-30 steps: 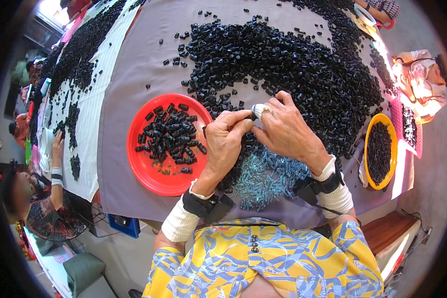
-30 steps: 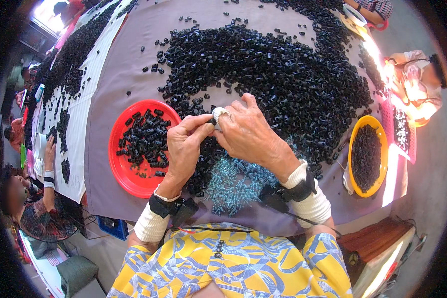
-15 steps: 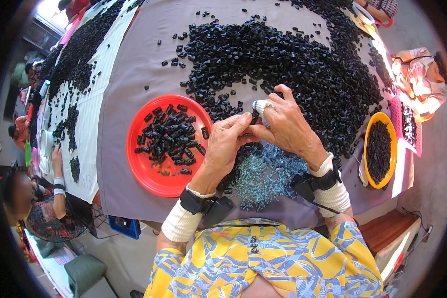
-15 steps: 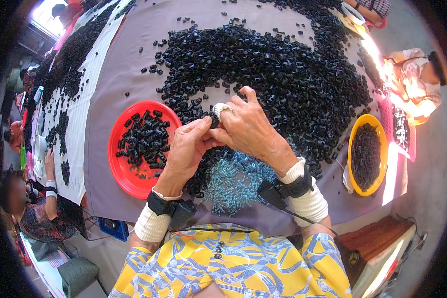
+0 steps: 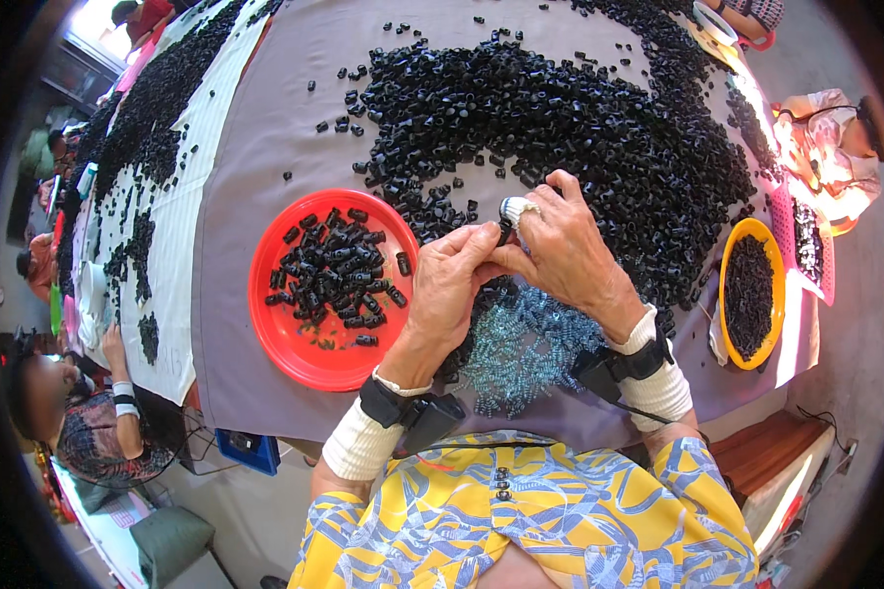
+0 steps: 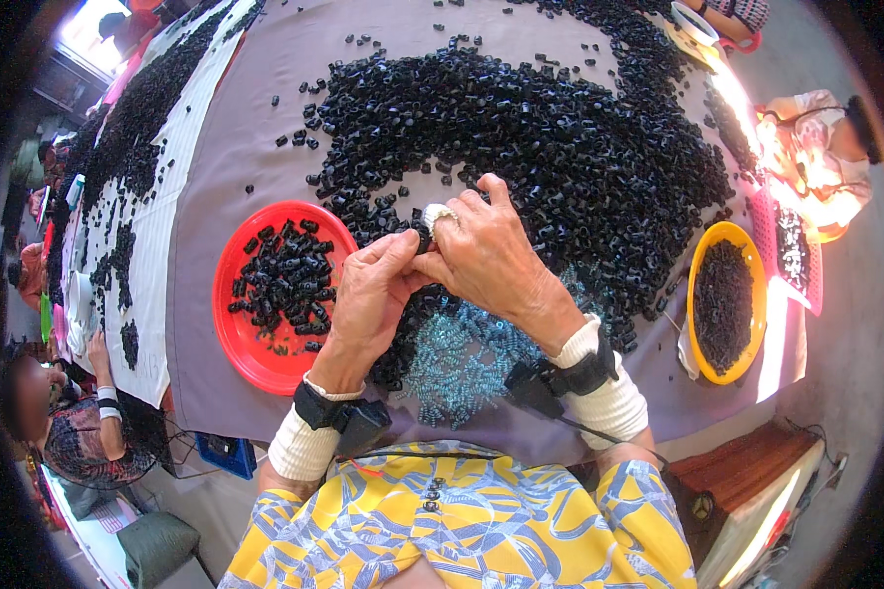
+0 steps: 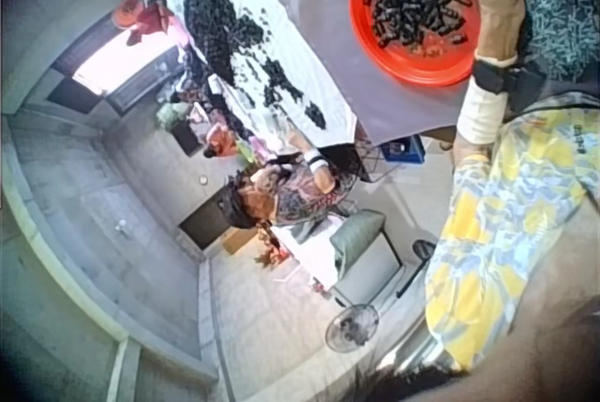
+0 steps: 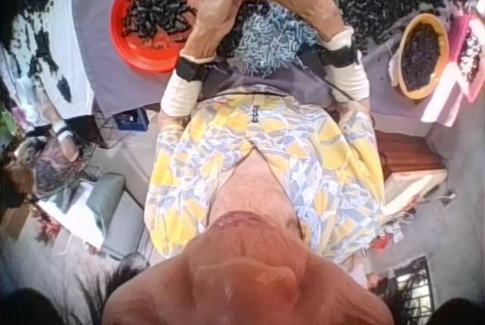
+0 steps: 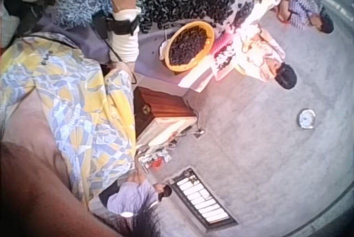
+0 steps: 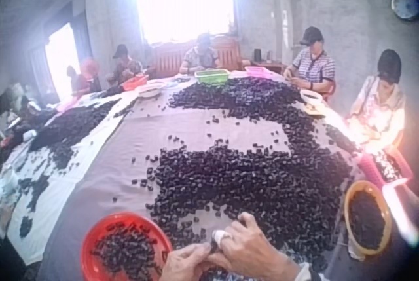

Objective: The person picks up a black plastic cord lock and a spring by hand, inserts the spring into the cord lock, and places the assembled unit onto a red tray.

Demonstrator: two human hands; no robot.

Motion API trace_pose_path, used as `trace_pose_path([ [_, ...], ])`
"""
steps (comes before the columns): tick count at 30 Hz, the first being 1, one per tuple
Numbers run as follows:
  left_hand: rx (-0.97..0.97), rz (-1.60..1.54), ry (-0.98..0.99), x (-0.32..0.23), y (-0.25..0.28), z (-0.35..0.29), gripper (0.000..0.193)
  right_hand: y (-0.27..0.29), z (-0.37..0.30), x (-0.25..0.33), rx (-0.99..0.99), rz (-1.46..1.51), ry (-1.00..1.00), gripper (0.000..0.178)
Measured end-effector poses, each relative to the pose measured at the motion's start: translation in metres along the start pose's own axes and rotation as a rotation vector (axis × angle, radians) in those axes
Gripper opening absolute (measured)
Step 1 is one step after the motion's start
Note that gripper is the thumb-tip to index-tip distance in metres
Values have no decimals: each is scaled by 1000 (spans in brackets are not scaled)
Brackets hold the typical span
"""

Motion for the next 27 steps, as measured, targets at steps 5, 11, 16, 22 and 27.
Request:
trace_pose_path([
  [5, -45, 47, -22, -4, 0, -2, 23, -2, 2, -2, 29, -14, 30, 29],
  [11, 17, -2, 99, 4, 1, -4, 18, -3, -1, -4, 17, 40, 23, 30],
  [16, -2, 75, 59, 3, 5, -6, 18, -5, -2, -2, 29, 38, 25, 30],
  [22, -17, 88, 39, 4, 7, -5, 19, -9, -6, -2, 8, 57, 47, 30],
  [27, -3, 94, 52, 4, 6, -4, 20, -11, -6, -2, 34, 114, 64, 28],
])
Point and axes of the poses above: each hand's wrist, its own z-axis towards the middle knuckle, its own y-axis out of the back of the hand, x = y × z, the point moved 8 cm from there along z, towards the middle knuckle, and after that the axes turned 4 degrees about -y, right-handed, at the moved point
